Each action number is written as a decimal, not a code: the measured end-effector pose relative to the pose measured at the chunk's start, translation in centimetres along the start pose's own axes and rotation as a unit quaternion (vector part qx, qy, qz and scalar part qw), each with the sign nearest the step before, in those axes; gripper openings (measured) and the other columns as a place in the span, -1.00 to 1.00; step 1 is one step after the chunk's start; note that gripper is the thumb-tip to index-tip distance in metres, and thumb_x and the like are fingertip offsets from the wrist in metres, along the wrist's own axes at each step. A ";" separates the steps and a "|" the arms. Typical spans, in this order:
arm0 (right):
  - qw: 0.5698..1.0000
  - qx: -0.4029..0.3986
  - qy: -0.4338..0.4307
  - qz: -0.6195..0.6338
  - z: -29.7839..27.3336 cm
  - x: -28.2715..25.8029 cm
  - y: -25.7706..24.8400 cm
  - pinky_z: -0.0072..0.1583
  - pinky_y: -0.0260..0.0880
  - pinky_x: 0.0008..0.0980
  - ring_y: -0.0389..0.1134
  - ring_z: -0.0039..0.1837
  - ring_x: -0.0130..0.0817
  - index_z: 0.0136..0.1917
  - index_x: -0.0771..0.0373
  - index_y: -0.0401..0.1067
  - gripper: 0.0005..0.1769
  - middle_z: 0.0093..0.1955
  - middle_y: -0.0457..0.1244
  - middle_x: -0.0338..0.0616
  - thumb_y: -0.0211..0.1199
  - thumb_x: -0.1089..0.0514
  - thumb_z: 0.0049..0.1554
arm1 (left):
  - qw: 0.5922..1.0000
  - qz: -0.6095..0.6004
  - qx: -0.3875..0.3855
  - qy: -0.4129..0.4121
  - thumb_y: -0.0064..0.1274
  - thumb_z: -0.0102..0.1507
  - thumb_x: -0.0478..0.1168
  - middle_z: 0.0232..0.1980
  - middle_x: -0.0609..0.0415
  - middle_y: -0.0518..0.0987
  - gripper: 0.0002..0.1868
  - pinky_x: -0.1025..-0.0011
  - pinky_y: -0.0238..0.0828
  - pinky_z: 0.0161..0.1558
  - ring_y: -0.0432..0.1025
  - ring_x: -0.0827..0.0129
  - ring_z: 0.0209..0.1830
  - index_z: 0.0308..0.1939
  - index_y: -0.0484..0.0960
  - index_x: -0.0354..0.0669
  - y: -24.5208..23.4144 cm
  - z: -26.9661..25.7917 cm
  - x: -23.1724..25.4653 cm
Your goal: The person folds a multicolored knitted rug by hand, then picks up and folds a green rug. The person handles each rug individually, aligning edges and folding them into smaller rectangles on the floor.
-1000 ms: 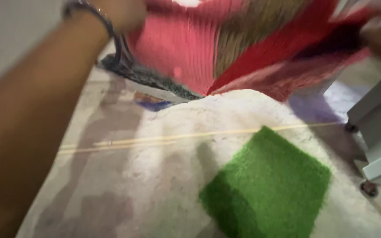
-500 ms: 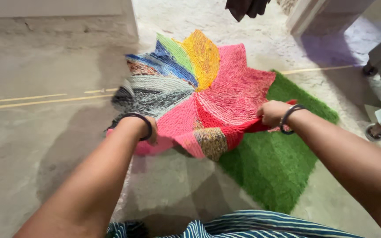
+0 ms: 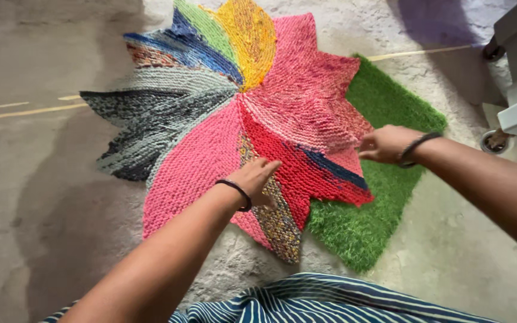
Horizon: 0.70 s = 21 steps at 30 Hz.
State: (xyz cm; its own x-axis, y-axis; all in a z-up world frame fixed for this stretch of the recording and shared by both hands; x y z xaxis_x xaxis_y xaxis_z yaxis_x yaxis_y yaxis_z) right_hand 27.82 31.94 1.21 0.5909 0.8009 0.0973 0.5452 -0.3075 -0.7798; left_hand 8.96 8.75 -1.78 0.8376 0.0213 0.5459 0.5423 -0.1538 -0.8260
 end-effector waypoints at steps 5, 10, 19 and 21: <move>0.977 0.043 0.205 0.043 2.8 16.9 12.4 0.35 0.37 -0.06 0.37 0.35 0.05 0.36 0.16 0.45 -0.26 0.33 0.34 0.11 0.28 -0.34 0.09 | 0.993 0.011 0.117 0.034 0.41 0.03 -0.03 0.32 -0.20 0.39 0.04 0.16 0.27 0.36 0.31 -0.06 0.34 0.50 0.20 -0.18 -0.9 0.7 -0.2; 0.931 -0.068 0.286 0.215 2.2 18.3 27.0 0.48 0.25 -0.11 0.21 0.53 0.09 0.54 0.48 0.15 0.31 0.54 0.13 0.31 0.34 -0.57 -0.08 | 0.999 0.039 0.032 -0.013 0.42 0.00 0.11 0.51 -0.24 0.13 0.11 -0.09 0.03 0.37 0.01 -0.19 0.50 0.50 0.13 0.04 2.4 1.8 2.0; 0.698 0.156 0.394 0.578 2.5 15.9 27.9 0.29 0.38 -0.09 0.33 0.35 -0.01 0.43 0.54 0.16 0.03 0.40 0.23 0.27 0.57 -0.06 -0.08 | 0.989 0.125 -0.083 0.004 0.29 0.12 -0.01 0.64 -0.17 -0.14 -0.13 -0.39 -0.23 0.41 -0.27 -0.15 0.63 0.46 0.22 0.45 7.2 4.1 6.2; 0.671 0.075 0.374 0.635 2.9 15.6 29.1 0.24 0.37 -0.08 0.38 0.28 -0.04 0.29 0.58 0.40 -0.16 0.30 0.36 0.19 0.53 -0.10 -0.03 | 0.989 0.127 -0.078 0.003 0.28 0.10 -0.06 0.64 -0.18 -0.12 -0.13 -0.35 -0.19 0.41 -0.24 -0.15 0.63 0.47 0.25 0.43 7.6 4.2 5.9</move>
State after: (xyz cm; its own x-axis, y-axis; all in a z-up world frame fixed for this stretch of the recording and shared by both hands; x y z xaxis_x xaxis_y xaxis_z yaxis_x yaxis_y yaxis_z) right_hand 51.22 37.00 -21.78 0.6866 -0.5587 -0.4652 -0.7141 -0.3982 -0.5757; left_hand 18.32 11.82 -5.45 0.9448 -0.0435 0.3248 0.2971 -0.3044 -0.9050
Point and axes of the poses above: each hand's wrist, its own z-axis towards the middle knuckle, its own y-axis out of the palm, x = y × z, the point moved 10 cm from there along z, towards the middle knuckle
